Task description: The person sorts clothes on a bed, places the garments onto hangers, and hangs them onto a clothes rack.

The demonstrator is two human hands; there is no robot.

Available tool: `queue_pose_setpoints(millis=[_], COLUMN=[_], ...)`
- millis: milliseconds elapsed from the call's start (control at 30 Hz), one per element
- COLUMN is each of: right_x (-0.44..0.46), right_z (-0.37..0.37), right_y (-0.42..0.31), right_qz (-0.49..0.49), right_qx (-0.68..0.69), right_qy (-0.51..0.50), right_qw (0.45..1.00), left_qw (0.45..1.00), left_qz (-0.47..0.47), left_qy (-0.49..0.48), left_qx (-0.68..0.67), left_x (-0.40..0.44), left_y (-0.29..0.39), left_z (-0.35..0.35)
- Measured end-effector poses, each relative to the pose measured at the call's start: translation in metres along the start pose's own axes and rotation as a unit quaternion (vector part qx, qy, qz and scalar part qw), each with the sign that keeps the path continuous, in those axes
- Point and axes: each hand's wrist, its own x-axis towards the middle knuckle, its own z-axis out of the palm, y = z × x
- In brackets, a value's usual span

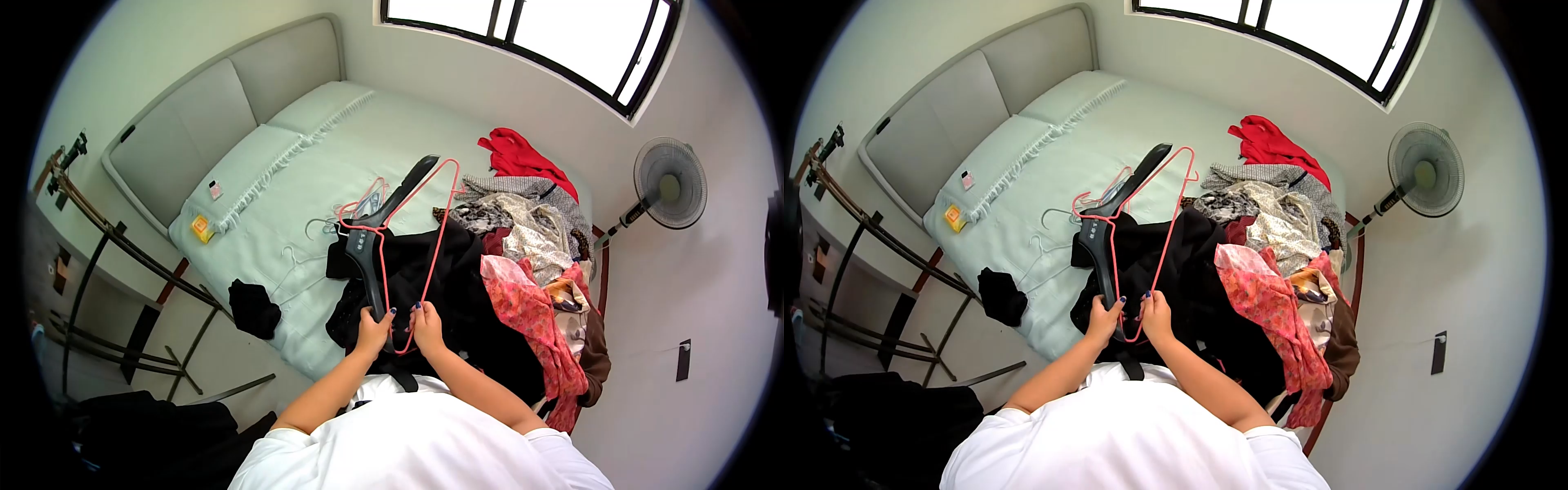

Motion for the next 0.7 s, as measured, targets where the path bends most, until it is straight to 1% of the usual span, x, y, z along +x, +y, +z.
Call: queue_pose_setpoints(millis=[33, 67, 100, 167, 233, 333, 433, 467, 567, 633, 700], right_x=[0.001, 0.002, 0.002, 0.004, 0.008, 0.014, 0.020, 0.021, 0.021, 0.021, 0.020], right_z=[-0.002, -0.004, -0.006, -0.012, -0.017, -0.021, -0.027, -0.029, -0.031, -0.029, -0.026], right_y=[-0.001, -0.003, -0.004, -0.007, -0.010, -0.008, -0.004, -0.004, -0.006, -0.009, -0.008], right_qz=[0.002, 0.008, 0.014, 0.022, 0.032, 0.020, 0.015, 0.012, 0.012, 0.014, 0.022], right_qx=[0.000, 0.008, 0.016, 0.024, 0.017, 0.010, 0.007, -0.002, -0.010, -0.009, -0.002], right_qy=[0.001, 0.001, 0.001, 0.006, 0.018, 0.032, 0.038, 0.038, 0.047, 0.054, 0.046], right_qw=[1.000, 1.000, 1.000, 0.999, 0.999, 0.999, 0.999, 0.999, 0.999, 0.998, 0.999], left_qw=[0.995, 0.997, 0.995, 0.992, 0.993, 0.984, 0.977, 0.980, 0.986, 0.986, 0.985], left_qz=[0.068, -0.041, -0.060, -0.090, -0.093, -0.111, -0.108, -0.101, -0.037, -0.037, -0.037], left_qy=[0.037, -0.001, 0.021, 0.020, 0.020, 0.052, 0.075, 0.083, 0.107, 0.098, 0.091], left_qx=[0.057, -0.062, -0.079, -0.086, -0.075, -0.132, -0.166, -0.151, -0.122, -0.132, -0.141], left_x=[0.004, -0.001, 0.004, 0.010, 0.017, 0.035, 0.059, 0.069, 0.108, 0.111, 0.110], left_y=[-0.006, 0.016, 0.012, 0.010, 0.004, -0.014, -0.013, -0.008, -0.002, 0.017, 0.021], left_z=[0.000, -0.004, -0.006, -0.016, -0.026, -0.036, -0.049, -0.055, -0.072, -0.073, -0.071])
